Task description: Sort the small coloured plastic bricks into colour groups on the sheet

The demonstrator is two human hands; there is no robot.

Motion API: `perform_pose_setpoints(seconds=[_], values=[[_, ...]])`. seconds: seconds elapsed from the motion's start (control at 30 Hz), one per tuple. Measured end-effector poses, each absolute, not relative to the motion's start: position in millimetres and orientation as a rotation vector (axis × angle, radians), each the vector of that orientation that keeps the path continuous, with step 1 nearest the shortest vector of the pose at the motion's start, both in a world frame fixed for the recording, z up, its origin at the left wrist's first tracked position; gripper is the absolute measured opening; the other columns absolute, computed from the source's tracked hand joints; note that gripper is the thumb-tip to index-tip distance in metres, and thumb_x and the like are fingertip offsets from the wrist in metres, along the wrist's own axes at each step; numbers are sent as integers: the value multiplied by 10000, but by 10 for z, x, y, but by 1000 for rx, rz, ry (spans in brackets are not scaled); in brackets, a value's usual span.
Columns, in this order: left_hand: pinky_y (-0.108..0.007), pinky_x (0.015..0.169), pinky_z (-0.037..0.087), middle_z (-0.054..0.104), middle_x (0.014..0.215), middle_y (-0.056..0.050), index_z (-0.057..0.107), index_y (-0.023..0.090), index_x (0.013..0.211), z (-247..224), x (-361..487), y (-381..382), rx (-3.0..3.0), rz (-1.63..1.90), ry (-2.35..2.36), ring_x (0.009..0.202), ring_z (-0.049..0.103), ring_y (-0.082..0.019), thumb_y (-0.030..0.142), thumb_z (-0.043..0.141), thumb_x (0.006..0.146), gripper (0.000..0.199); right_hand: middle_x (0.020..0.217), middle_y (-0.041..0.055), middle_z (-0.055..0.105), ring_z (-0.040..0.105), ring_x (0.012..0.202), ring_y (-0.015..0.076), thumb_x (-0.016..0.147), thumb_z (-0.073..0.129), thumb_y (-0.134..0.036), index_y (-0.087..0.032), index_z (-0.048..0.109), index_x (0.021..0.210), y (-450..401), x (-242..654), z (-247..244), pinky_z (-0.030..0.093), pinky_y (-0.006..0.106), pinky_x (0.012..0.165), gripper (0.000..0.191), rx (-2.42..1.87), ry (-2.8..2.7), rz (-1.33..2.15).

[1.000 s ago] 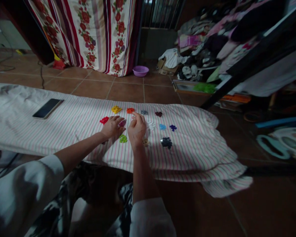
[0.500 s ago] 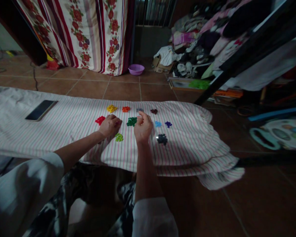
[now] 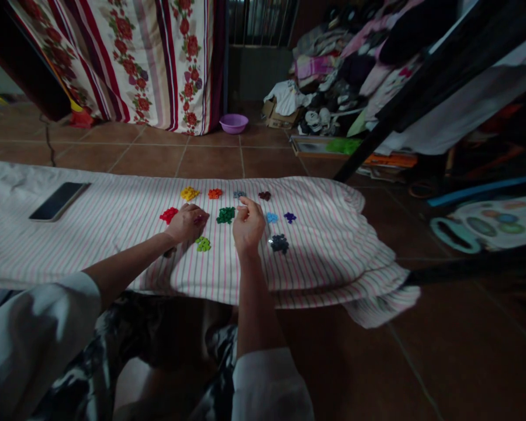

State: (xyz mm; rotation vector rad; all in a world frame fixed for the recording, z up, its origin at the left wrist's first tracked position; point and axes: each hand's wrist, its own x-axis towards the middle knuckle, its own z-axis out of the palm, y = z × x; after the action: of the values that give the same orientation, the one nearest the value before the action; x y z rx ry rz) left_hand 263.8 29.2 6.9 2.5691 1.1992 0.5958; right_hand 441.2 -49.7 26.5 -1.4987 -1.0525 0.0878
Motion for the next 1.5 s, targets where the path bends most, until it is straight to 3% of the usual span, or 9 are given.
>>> perform_pose_setpoints(seconds=[0.63, 0.77, 0.9, 1.03, 1.33, 1.5], values=[[-370, 991, 457, 668, 1051, -65, 679, 196, 1050, 243, 2588, 341, 2562, 462, 1128, 1049, 587, -217, 225, 619, 783, 275, 932, 62, 698, 680, 810, 167, 822, 401, -174, -186, 664, 966, -524, 4428, 311, 528, 327, 757, 300, -1448, -998, 147], [-302, 919, 501, 647, 1087, -70, 643, 189, 1099, 235, 2487, 365, 2521, 466, 1165, 1017, 620, -188, 218, 670, 746, 354, 940, 52, 701, 682, 796, 155, 817, 401, -169, -194, 663, 960, -500, 4399, 315, 527, 312, 758, 300, -1442, -995, 164], [-244, 808, 542, 624, 1091, -60, 629, 186, 1072, 187, 2415, 357, 2388, 511, 1239, 854, 666, -121, 170, 647, 762, 311, 951, 59, 702, 679, 807, 166, 813, 403, -166, -189, 668, 960, -470, 4367, 313, 524, 322, 775, 304, -1442, -1000, 167], [-228, 768, 555, 614, 1055, -71, 636, 154, 1013, 141, 2435, 349, 2317, 550, 1239, 816, 676, -116, 160, 659, 763, 251, 938, 53, 705, 680, 796, 161, 816, 409, -169, -194, 667, 957, -471, 4369, 314, 522, 315, 761, 295, -1433, -1002, 171], [-275, 761, 569, 577, 1090, -85, 645, 158, 1038, 214, 2402, 332, 2404, 584, 1211, 800, 663, -136, 248, 714, 754, 305, 924, 54, 701, 681, 805, 168, 813, 407, -181, -195, 661, 957, -508, 4433, 330, 530, 334, 773, 293, -1405, -967, 204], [-357, 916, 527, 591, 1122, -101, 648, 170, 1073, 275, 2669, 360, 2598, 617, 1045, 1009, 627, -201, 234, 659, 798, 283, 928, 61, 704, 678, 789, 171, 815, 401, -203, -188, 661, 966, -526, 4482, 329, 534, 341, 782, 300, -1395, -868, 234]])
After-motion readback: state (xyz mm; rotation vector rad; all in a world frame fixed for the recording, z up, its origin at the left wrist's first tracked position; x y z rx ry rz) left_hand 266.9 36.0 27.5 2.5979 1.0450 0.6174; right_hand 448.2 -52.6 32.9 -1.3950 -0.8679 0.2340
